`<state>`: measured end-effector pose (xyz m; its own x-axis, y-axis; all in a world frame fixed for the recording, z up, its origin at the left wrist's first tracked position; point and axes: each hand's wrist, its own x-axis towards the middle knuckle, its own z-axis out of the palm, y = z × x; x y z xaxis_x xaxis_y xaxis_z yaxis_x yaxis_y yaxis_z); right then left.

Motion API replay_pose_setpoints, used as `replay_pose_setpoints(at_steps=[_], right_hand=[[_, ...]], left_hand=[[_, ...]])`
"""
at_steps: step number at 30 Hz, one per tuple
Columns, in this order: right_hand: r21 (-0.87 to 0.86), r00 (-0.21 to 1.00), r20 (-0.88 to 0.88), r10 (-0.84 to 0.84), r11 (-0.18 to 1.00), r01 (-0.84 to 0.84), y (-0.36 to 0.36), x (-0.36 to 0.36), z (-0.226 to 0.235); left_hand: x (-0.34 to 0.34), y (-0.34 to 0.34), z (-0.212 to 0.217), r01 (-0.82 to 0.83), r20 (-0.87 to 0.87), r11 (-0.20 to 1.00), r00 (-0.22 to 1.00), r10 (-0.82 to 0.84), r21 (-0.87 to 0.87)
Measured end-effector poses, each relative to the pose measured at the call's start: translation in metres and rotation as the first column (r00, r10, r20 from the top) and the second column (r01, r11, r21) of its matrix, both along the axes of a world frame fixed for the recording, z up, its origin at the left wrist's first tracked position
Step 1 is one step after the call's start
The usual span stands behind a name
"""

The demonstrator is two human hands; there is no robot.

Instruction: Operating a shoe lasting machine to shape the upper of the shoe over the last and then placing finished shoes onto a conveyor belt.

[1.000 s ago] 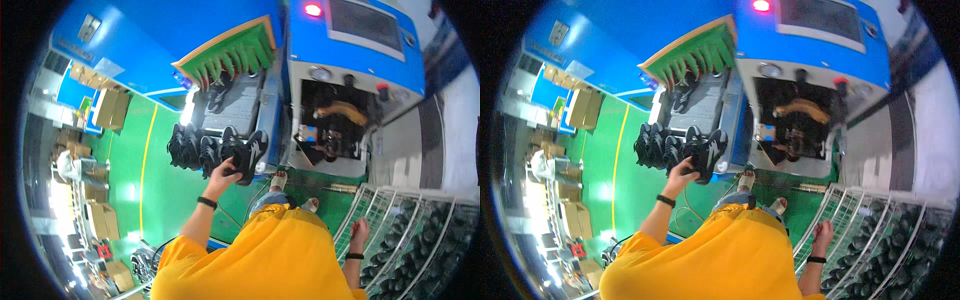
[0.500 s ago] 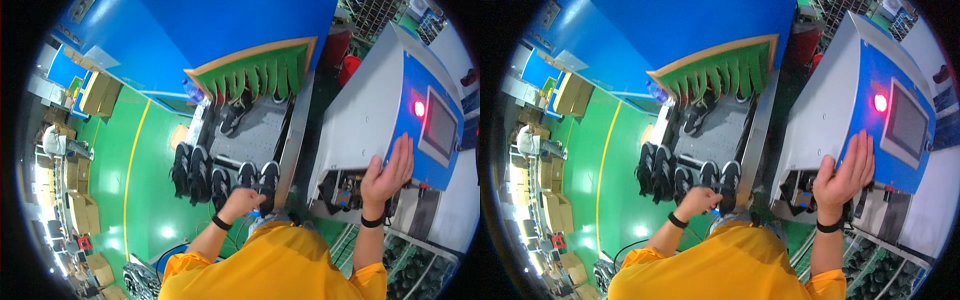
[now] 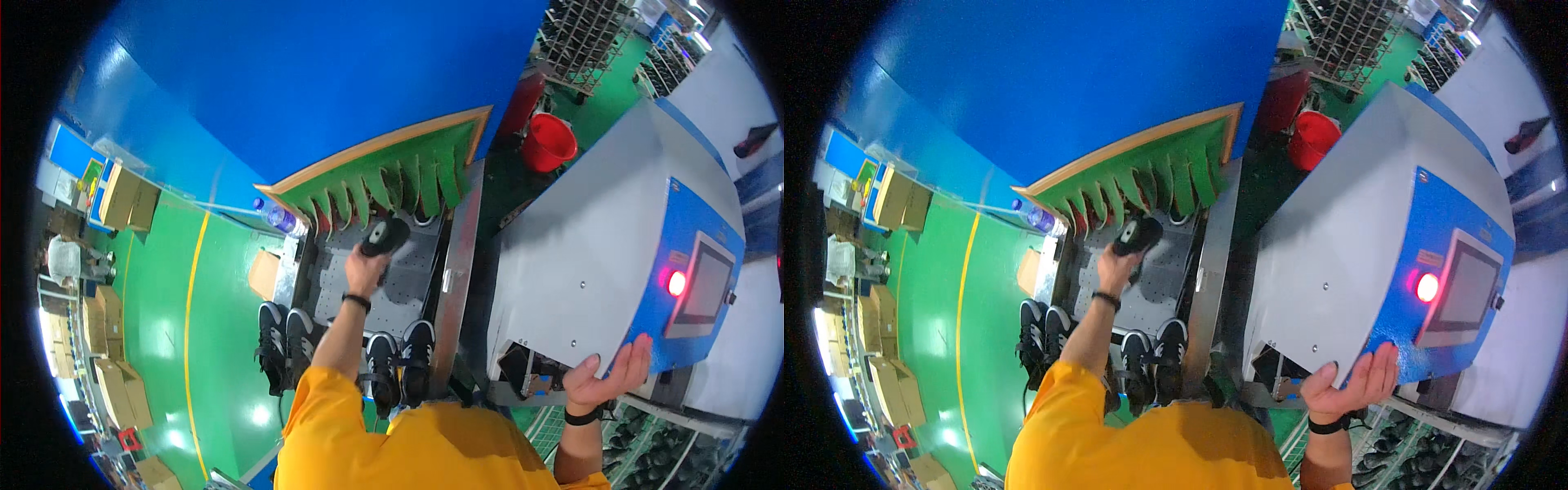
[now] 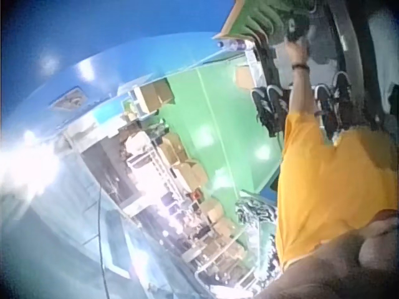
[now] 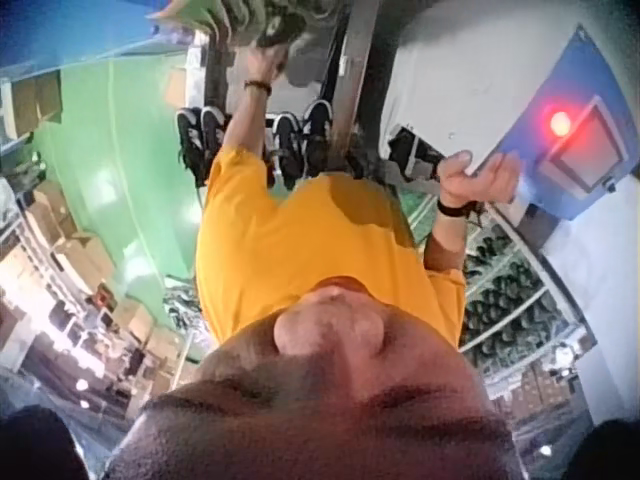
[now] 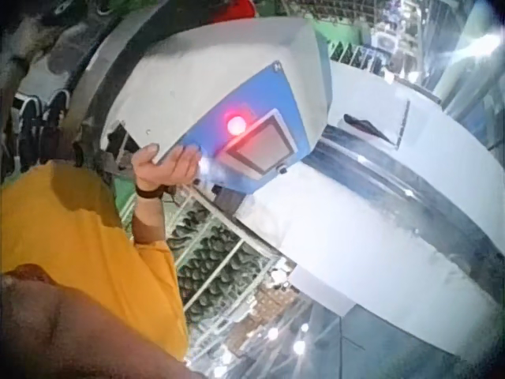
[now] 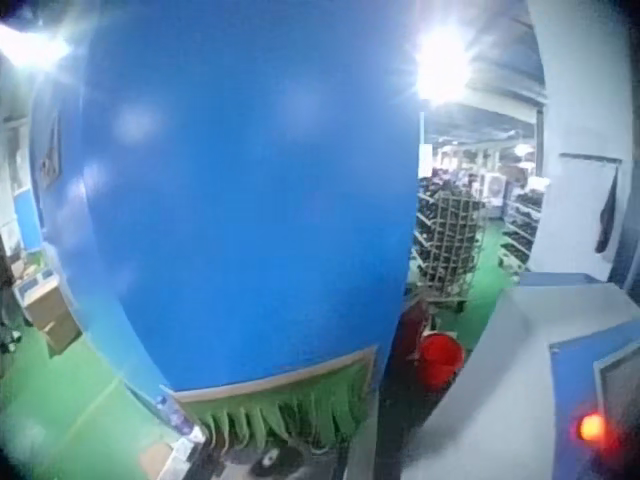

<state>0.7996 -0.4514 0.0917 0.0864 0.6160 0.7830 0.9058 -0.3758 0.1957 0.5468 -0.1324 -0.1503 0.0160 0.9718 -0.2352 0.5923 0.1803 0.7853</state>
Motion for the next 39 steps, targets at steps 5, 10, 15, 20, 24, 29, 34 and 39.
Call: replay_pose_setpoints(at_steps=[5,10,15,20,24,29,34,39], right_hand=[[0.087,0.925,-0.349,0.151,0.988,-0.129,0.008,-0.024,0.005],[0.442,-0.177,-0.893,0.413,0.738,-0.510,-0.016,-0.085,-0.017],[0.567,-0.734,-0.656,0.175,0.757,-0.326,-0.051,-0.044,-0.031],[0.329,-1.000,-0.007,0.018,0.944,0.014,-0.143,-0.035,-0.080],[0.189,-0.942,-0.046,0.334,0.928,0.320,-0.198,-0.034,-0.094],[0.149,-0.509,-0.827,0.237,0.967,0.207,-0.207,0.004,-0.074],[0.001,0.024,-1.000,0.002,0.999,-0.045,-0.169,0.030,-0.071],[-0.543,0.431,-0.761,-0.484,0.840,-0.014,-0.119,0.029,-0.072]], left_hand=[[-0.016,-0.122,0.114,0.195,0.787,0.953,0.614,0.065,-0.231],[-0.005,-0.236,0.170,0.576,0.932,0.814,0.251,-0.262,0.074],[0.008,-0.270,0.197,0.785,0.798,0.619,0.377,-0.471,-0.006],[0.022,-0.297,0.149,0.885,0.411,0.347,0.203,-0.889,0.312],[0.045,-0.336,0.178,0.975,0.561,0.192,0.098,-0.822,0.111],[0.058,-0.358,0.182,0.888,0.671,0.314,0.460,-0.582,-0.336],[0.083,-0.360,0.145,0.717,0.657,0.511,0.675,-0.336,-0.475],[0.109,-0.359,0.091,0.653,0.706,0.534,0.694,-0.140,-0.536]])
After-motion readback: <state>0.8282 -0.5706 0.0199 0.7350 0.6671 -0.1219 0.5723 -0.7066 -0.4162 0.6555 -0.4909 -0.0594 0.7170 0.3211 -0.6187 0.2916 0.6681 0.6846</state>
